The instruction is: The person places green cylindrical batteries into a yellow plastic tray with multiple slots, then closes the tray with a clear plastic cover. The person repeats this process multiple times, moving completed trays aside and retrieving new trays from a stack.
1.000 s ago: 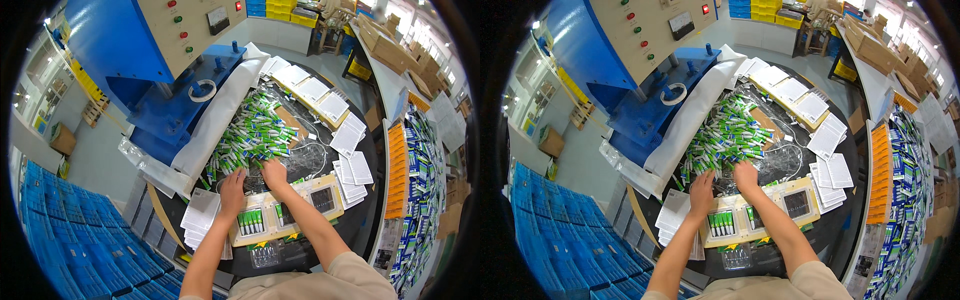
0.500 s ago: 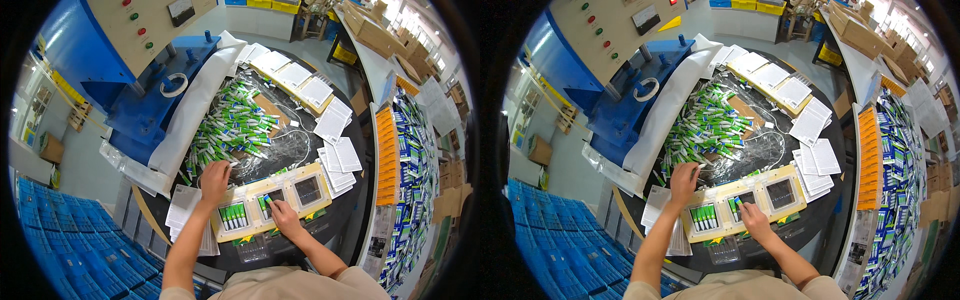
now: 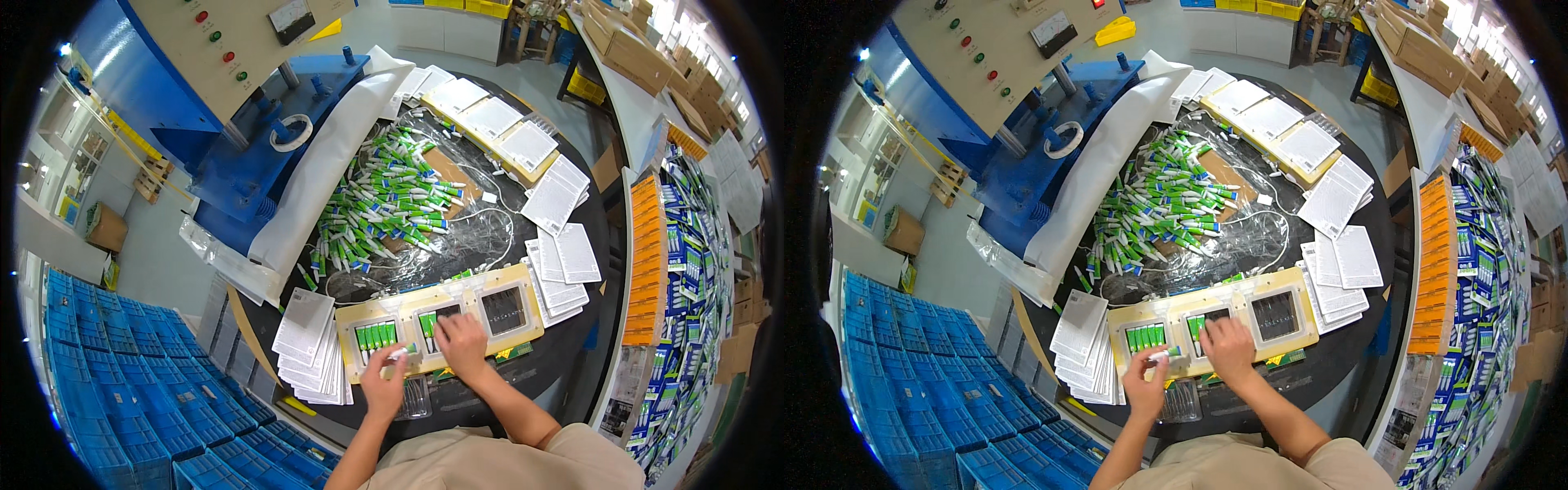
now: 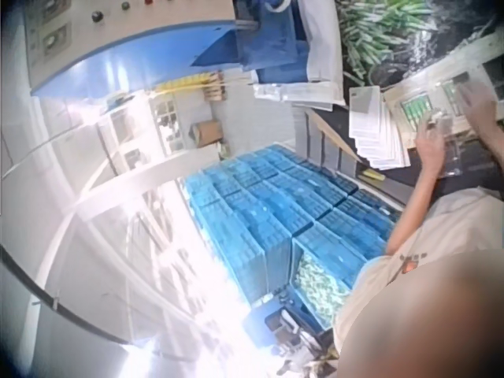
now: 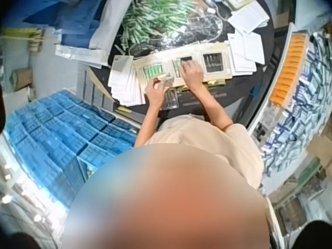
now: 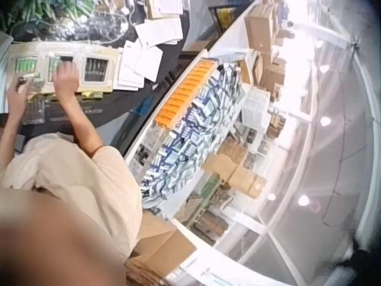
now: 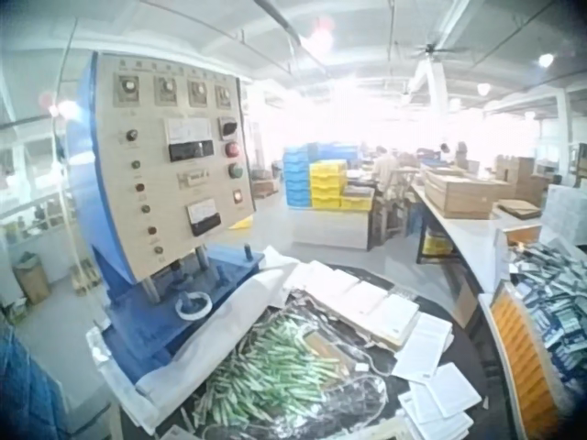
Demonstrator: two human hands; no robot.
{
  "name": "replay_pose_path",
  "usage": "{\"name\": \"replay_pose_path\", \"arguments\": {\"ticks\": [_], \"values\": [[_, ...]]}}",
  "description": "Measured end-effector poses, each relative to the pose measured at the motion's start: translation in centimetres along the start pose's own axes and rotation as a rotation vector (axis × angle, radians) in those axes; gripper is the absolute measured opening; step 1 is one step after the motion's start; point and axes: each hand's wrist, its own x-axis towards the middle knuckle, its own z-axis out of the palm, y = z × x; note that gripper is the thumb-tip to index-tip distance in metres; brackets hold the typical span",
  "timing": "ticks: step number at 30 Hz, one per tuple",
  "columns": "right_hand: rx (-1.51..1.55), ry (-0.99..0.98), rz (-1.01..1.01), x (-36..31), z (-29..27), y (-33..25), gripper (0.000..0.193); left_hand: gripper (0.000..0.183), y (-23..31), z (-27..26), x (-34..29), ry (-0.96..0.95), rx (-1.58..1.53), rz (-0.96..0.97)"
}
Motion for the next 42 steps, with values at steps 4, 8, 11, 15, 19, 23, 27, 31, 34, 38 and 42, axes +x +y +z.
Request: {"name": "replay_pose_path", "arguments": {"ticks": [4,8,11,15,19,23,27,31,34,38,42], "values": [[0.068,-0.024,0.039,8.7,4.0,3.9,0.022,0.030,-0.2,2.7,0.6,-0.210,0.488,0.752],[-0.176,-0.304,-0.065,13.9,11.0,6.4,0.016,0.030,-1.6,5.2,1.8,-0.376,0.765,0.984],[-0.219,-0.276,-0.091,13.1,10.7,6.9,0.015,0.029,-3.0,5.7,2.3,-0.365,0.803,0.981],[0.169,-0.145,0.153,7.6,1.5,6.7,0.011,0.032,-4.4,6.0,2.5,-0.367,0.803,0.973],[0.199,-0.118,0.151,1.5,-6.2,5.1,0.019,0.033,-4.8,6.1,3.0,-0.415,0.815,0.908],[0.118,-0.194,-0.096,-1.4,-6.7,4.0,0.030,0.043,-4.6,5.0,3.4,-0.475,0.818,0.867],[0.026,-0.238,-0.178,-1.9,-3.8,3.2,0.032,0.050,-4.7,4.1,3.1,-0.493,0.814,0.793],[0.080,-0.214,-0.135,-2.3,-2.9,2.8,0.032,0.056,-5.1,3.7,2.7,-0.505,0.898,0.697],[0.052,-0.170,-0.146,-2.6,-3.4,2.9,0.034,0.055,-5.4,3.6,2.5,-0.496,0.899,0.687],[-0.020,-0.216,-0.283,-2.6,-3.4,3.0,0.037,0.056,-5.6,3.5,2.5,-0.511,0.892,0.687],[-0.004,-0.339,-0.250,-2.7,-2.8,2.3,0.033,0.057,-5.7,3.5,2.6,-0.527,0.911,0.685]]}}
